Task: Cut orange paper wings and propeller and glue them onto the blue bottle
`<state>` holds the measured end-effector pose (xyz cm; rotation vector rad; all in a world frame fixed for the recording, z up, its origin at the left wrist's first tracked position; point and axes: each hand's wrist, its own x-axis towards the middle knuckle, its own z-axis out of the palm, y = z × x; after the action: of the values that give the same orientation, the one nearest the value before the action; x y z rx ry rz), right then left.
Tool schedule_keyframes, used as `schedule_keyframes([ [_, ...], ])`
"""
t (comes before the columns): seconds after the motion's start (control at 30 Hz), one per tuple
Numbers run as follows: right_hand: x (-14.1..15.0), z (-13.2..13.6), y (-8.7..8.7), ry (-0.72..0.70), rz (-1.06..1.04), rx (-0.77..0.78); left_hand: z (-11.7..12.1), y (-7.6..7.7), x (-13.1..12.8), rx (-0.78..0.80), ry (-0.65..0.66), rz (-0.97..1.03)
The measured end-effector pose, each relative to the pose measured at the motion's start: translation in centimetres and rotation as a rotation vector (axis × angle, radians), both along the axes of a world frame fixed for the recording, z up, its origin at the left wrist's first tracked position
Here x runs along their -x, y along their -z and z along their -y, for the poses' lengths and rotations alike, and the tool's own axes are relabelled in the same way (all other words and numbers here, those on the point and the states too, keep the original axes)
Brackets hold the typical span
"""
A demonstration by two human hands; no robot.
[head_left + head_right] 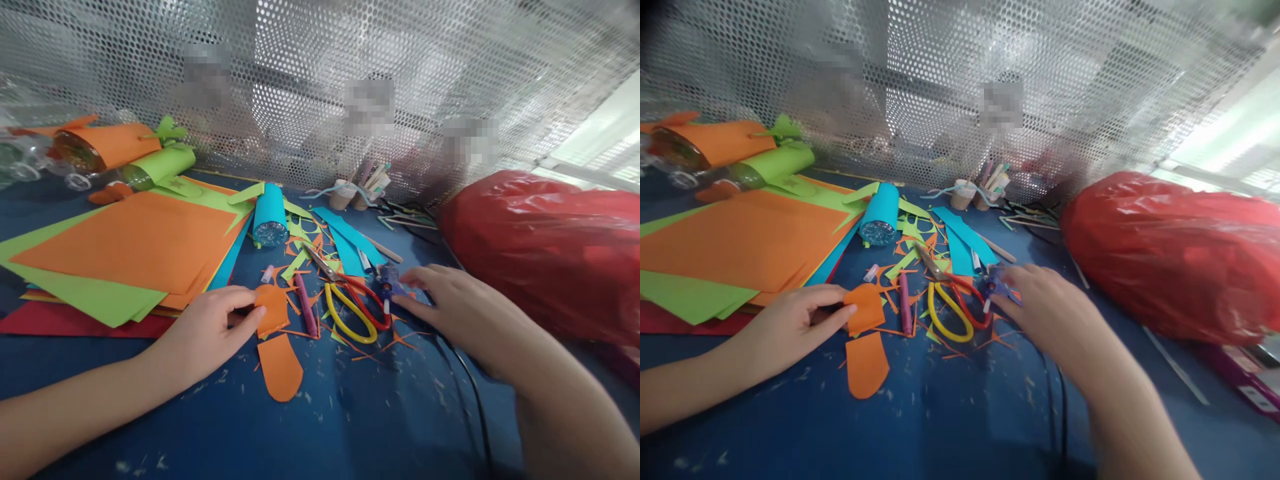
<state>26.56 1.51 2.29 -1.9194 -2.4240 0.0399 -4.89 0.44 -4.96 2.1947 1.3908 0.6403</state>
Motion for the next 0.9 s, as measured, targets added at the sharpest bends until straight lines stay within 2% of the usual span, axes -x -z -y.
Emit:
schedule_keyframes([
  [0.03, 1.8, 0.7, 0.2, 0.013, -0.061, -0.043, 0.0, 0.0, 0.0, 0.002, -0.001, 0.006],
  [0.07, 3.7, 1.4, 0.5, -0.035, -0.164, -0.035, 0.0, 0.0, 0.0, 0.006, -0.001, 0.013],
  [0.13, 7.0, 2.7, 1.5, -0.224, -0.362, 0.102, 0.1, -0.1, 0.0, 0.008, 0.0, 0.032],
  [0.23, 9.6, 3.8, 3.1, -0.457, -0.429, 0.105, 0.2, -0.2, 0.0, 0.004, 0.008, 0.048],
  [0.3, 9.9, 4.0, 3.5, -0.578, -0.417, 0.143, 0.2, -0.3, 0.0, -0.003, 0.009, 0.046],
  [0.4, 9.5, 3.8, 3.5, -0.671, -0.361, 0.155, 0.2, -0.3, 0.1, -0.006, 0.002, 0.03],
  [0.53, 9.5, 3.7, 3.6, -0.786, -0.273, 0.068, 0.1, -0.1, 0.0, -0.014, 0.0, 0.038],
  [0.73, 10.0, 4.2, 4.7, -0.825, -0.239, -0.156, 0.1, 0.0, 0.0, -0.006, 0.007, 0.046],
  [0.9, 10.2, 4.2, 4.6, -0.885, -0.222, -0.162, 0.1, 0.0, 0.0, -0.013, 0.014, 0.043],
])
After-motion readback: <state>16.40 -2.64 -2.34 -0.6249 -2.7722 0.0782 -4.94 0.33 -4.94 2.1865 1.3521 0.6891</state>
